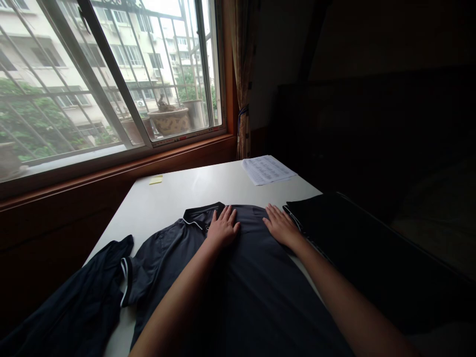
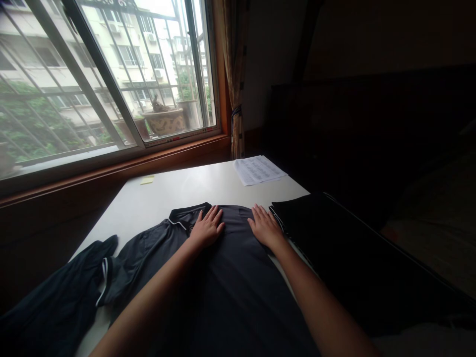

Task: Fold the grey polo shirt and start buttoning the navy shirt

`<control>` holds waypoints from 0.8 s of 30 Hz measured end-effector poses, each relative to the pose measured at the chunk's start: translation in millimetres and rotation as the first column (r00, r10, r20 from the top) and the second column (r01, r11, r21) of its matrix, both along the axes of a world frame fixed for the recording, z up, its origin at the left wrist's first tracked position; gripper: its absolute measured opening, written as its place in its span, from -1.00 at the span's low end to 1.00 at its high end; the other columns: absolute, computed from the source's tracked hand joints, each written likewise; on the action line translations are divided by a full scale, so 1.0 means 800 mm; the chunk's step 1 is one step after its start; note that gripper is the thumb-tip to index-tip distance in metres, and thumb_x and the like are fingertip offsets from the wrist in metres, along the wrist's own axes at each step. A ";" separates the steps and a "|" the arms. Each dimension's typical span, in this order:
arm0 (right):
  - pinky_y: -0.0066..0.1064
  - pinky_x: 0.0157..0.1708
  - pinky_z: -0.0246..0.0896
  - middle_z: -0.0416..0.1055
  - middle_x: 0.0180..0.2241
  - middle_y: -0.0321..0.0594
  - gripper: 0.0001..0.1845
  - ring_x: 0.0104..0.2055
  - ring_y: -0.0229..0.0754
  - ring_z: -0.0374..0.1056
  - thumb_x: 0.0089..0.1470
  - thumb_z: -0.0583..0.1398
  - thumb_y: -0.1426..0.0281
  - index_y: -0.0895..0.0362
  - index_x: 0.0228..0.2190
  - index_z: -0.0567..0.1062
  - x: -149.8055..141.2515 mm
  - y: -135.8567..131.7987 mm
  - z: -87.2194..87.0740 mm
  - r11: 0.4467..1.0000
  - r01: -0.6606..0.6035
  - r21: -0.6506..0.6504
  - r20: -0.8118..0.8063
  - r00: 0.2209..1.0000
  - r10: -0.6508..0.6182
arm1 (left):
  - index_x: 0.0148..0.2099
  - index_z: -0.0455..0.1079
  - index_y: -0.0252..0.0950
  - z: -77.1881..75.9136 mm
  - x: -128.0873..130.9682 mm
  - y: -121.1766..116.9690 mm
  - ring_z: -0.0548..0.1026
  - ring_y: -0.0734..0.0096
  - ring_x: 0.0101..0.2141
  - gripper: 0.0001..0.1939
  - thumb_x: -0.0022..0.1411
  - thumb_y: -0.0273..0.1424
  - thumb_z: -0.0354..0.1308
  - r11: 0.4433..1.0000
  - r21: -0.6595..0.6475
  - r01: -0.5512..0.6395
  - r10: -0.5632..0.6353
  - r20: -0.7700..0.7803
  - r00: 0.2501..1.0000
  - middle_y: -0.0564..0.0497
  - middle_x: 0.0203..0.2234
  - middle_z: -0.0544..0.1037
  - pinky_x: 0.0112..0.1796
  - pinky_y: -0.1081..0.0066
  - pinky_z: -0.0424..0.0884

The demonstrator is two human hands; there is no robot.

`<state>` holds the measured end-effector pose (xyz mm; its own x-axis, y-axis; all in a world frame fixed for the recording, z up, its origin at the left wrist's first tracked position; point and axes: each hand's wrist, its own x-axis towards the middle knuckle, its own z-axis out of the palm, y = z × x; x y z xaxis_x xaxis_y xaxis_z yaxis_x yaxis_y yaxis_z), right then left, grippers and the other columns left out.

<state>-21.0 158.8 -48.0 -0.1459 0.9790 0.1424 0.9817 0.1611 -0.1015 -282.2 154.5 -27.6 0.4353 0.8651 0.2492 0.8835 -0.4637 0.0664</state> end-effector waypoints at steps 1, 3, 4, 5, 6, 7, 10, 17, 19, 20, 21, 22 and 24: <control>-0.10 0.38 -0.28 -0.09 0.41 -0.10 -0.29 0.43 -0.06 -0.16 0.33 -0.20 0.13 0.25 0.35 0.08 0.000 0.000 0.000 1.000 -0.003 -0.001 0.003 1.000 0.003 | 0.39 0.13 -0.29 0.003 0.000 -0.002 0.02 0.10 0.37 -0.43 0.46 -0.15 -0.16 1.000 0.013 0.017 -0.017 0.004 1.000 -0.16 0.37 0.10 0.31 -0.14 -0.09; -0.10 0.38 -0.28 -0.09 0.41 -0.09 -0.27 0.44 -0.05 -0.16 0.32 -0.20 0.11 0.26 0.35 0.07 0.000 -0.001 0.001 1.000 -0.009 -0.008 0.012 1.000 0.009 | 0.34 0.22 -0.28 0.010 -0.001 -0.010 0.01 0.15 0.37 -0.50 0.46 -0.23 -0.12 0.997 0.036 0.062 -0.062 0.007 0.998 -0.11 0.35 0.17 0.34 -0.08 -0.16; -0.10 0.39 -0.29 -0.10 0.41 -0.08 -0.26 0.44 -0.05 -0.16 0.32 -0.20 0.10 0.27 0.35 0.07 0.000 -0.001 0.002 1.000 -0.011 -0.012 0.019 1.000 0.011 | 0.31 0.25 -0.26 0.014 -0.003 -0.015 0.00 0.19 0.37 -0.53 0.45 -0.27 -0.10 0.995 0.048 0.087 -0.088 0.008 0.996 -0.08 0.34 0.20 0.35 -0.03 -0.19; -0.10 0.39 -0.29 -0.10 0.41 -0.08 -0.26 0.44 -0.05 -0.17 0.32 -0.20 0.09 0.27 0.35 0.07 0.000 -0.002 0.002 1.000 -0.012 -0.017 0.026 1.000 0.013 | 0.30 0.28 -0.24 0.017 -0.005 -0.022 0.00 0.22 0.38 -0.56 0.44 -0.31 -0.09 0.992 0.063 0.114 -0.115 0.013 0.993 -0.05 0.33 0.22 0.36 0.00 -0.21; -0.10 0.39 -0.30 -0.11 0.41 -0.08 -0.25 0.44 -0.05 -0.17 0.32 -0.20 0.09 0.28 0.35 0.07 0.001 -0.002 0.003 1.000 -0.013 -0.023 0.032 0.999 0.014 | 0.29 0.28 -0.23 0.021 -0.009 -0.030 0.00 0.24 0.37 -0.56 0.44 -0.33 -0.07 0.987 0.080 0.138 -0.140 0.020 0.990 -0.03 0.32 0.24 0.36 0.02 -0.22; -0.11 0.39 -0.30 -0.12 0.41 -0.08 -0.25 0.44 -0.06 -0.18 0.33 -0.20 0.08 0.28 0.35 0.07 0.001 -0.002 0.004 1.000 -0.015 -0.028 0.036 0.999 0.016 | 0.30 0.27 -0.22 0.023 -0.015 -0.038 0.01 0.24 0.37 -0.56 0.43 -0.33 -0.06 0.983 0.095 0.159 -0.162 0.027 0.986 -0.03 0.32 0.25 0.36 0.02 -0.21; -0.13 0.39 -0.31 -0.13 0.42 -0.08 -0.23 0.45 -0.06 -0.21 0.33 -0.20 0.06 0.29 0.36 0.04 0.002 -0.001 0.006 0.999 -0.022 -0.046 0.038 0.999 0.024 | 0.34 0.20 -0.22 0.023 -0.049 -0.067 0.04 0.21 0.36 -0.53 0.45 -0.30 -0.07 0.981 0.107 0.164 -0.168 0.034 0.985 -0.05 0.32 0.24 0.35 -0.01 -0.15; -0.15 0.40 -0.39 -0.16 0.42 -0.08 -0.24 0.45 -0.05 -0.25 0.33 -0.17 0.06 0.27 0.36 0.03 0.005 0.001 0.009 0.996 -0.038 -0.078 0.034 0.999 0.041 | 0.44 0.00 -0.19 -0.003 -0.211 -0.126 -0.01 0.12 0.38 -0.42 0.48 -0.12 -0.19 0.975 -0.058 -0.214 0.209 -0.081 0.974 -0.06 0.39 0.05 0.30 -0.07 -0.02; -0.13 0.39 -0.35 -0.16 0.42 -0.07 -0.25 0.45 -0.04 -0.24 0.33 -0.15 0.06 0.28 0.35 0.05 0.003 0.003 0.015 0.994 -0.018 -0.111 0.028 0.999 0.022 | 0.44 0.00 -0.19 -0.007 -0.250 -0.139 -0.03 0.11 0.38 -0.41 0.48 -0.10 -0.21 0.944 -0.087 -0.319 0.307 -0.127 0.943 -0.04 0.41 -0.01 0.30 -0.05 -0.02; -0.10 0.39 -0.31 -0.14 0.42 -0.04 -0.25 0.45 -0.01 -0.23 0.33 -0.14 0.08 0.29 0.35 0.07 0.001 0.004 0.018 0.992 -0.005 -0.127 0.026 1.000 0.008 | 0.44 0.00 -0.20 -0.008 -0.264 -0.144 -0.04 0.12 0.38 -0.41 0.48 -0.10 -0.22 0.929 -0.095 -0.359 0.344 -0.143 0.928 -0.04 0.41 -0.03 0.30 -0.03 -0.02; -0.06 0.38 -0.28 -0.12 0.41 0.00 -0.26 0.44 0.03 -0.21 0.32 -0.13 0.10 0.32 0.34 0.08 -0.002 0.005 0.022 0.991 0.009 -0.136 0.025 1.000 -0.005 | 0.44 -0.01 -0.21 -0.009 -0.274 -0.147 -0.05 0.13 0.38 -0.40 0.48 -0.10 -0.23 0.915 -0.104 -0.390 0.372 -0.158 0.915 -0.04 0.41 -0.04 0.30 -0.01 -0.02; 0.00 0.36 -0.25 -0.11 0.40 0.05 -0.27 0.44 0.08 -0.19 0.32 -0.11 0.13 0.35 0.33 0.10 -0.008 0.006 0.027 0.990 0.018 -0.137 0.024 1.000 -0.015 | 0.45 -0.02 -0.21 -0.009 -0.279 -0.149 -0.06 0.14 0.39 -0.39 0.48 -0.09 -0.24 0.904 -0.111 -0.413 0.392 -0.171 0.904 -0.04 0.42 -0.06 0.30 0.01 -0.02; 0.07 0.35 -0.25 -0.12 0.40 0.12 -0.29 0.43 0.13 -0.19 0.31 -0.09 0.20 0.40 0.32 0.10 -0.026 0.005 0.037 0.993 0.006 -0.114 0.022 1.000 -0.004 | 0.45 -0.05 -0.21 -0.007 -0.281 -0.149 -0.09 0.14 0.39 -0.37 0.47 -0.07 -0.25 0.886 -0.128 -0.446 0.418 -0.196 0.887 -0.04 0.42 -0.10 0.30 -0.01 -0.05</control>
<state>-42.1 162.8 -18.6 -0.1428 0.9894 0.0264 0.9847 0.1447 -0.0973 -506.6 35.7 -33.2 0.0301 0.9985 0.0459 0.9984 -0.0278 -0.0495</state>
